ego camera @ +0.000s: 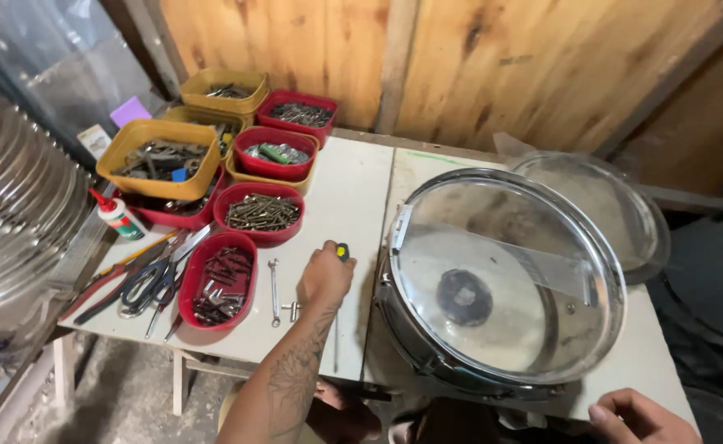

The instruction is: The person places a mesh strip onto a clear drum head and secures it to a metal drum shell using a screwdriver. They tighten the lugs around the rim to attach the head to the shell.

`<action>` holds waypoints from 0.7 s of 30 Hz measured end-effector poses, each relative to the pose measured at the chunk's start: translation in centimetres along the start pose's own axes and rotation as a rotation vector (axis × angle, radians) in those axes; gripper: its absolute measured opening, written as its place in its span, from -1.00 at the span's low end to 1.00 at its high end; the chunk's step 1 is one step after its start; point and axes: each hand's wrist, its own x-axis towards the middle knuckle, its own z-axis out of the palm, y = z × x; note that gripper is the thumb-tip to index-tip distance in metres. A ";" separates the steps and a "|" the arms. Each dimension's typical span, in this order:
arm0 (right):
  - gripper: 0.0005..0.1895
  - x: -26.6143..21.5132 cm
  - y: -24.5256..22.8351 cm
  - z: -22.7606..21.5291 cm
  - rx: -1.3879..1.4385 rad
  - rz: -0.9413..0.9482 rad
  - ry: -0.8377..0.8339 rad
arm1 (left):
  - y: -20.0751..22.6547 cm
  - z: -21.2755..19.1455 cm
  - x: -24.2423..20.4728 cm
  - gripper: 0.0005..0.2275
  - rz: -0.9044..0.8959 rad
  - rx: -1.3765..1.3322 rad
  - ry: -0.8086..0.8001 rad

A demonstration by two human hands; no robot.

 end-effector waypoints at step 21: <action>-0.44 9.5 -0.8 3.0 0.672 0.071 -0.078 | 11.3 -6.5 -5.0 -0.56 0.107 -0.328 -0.032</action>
